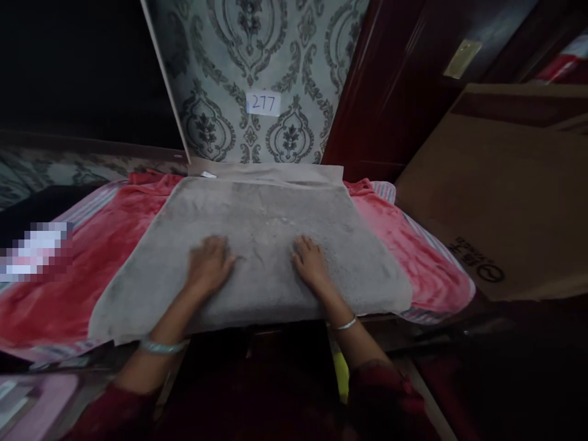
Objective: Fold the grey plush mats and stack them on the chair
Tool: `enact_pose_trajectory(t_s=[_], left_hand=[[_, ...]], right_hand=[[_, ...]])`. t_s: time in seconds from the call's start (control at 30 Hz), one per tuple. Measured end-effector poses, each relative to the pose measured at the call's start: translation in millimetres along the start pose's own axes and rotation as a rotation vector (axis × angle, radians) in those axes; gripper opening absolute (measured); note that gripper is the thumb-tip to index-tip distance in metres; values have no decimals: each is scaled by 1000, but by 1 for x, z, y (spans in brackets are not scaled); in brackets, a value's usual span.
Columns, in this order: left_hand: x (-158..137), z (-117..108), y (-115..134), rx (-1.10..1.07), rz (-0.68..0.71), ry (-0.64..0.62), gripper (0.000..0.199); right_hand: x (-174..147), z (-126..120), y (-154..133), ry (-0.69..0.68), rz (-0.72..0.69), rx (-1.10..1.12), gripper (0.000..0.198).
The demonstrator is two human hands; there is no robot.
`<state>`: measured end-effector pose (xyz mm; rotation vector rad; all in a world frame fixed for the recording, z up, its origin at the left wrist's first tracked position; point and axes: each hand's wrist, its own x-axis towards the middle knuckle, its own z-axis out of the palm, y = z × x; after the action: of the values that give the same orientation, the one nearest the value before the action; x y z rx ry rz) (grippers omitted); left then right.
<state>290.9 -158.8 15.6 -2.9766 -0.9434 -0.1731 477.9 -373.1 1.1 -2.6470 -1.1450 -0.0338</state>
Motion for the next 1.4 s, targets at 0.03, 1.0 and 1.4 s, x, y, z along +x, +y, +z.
enact_pose_trajectory(t_s=[0.03, 1.0, 1.4], left_hand=[[14, 0, 23, -25, 62, -21, 68], [32, 4, -127, 37, -537, 10, 77], [147, 4, 16, -132, 138, -104, 66]], right_hand=[[8, -4, 6, 10, 31, -16, 60], [29, 41, 71, -51, 101, -140, 65], [118, -2, 31, 19, 76, -95, 58]])
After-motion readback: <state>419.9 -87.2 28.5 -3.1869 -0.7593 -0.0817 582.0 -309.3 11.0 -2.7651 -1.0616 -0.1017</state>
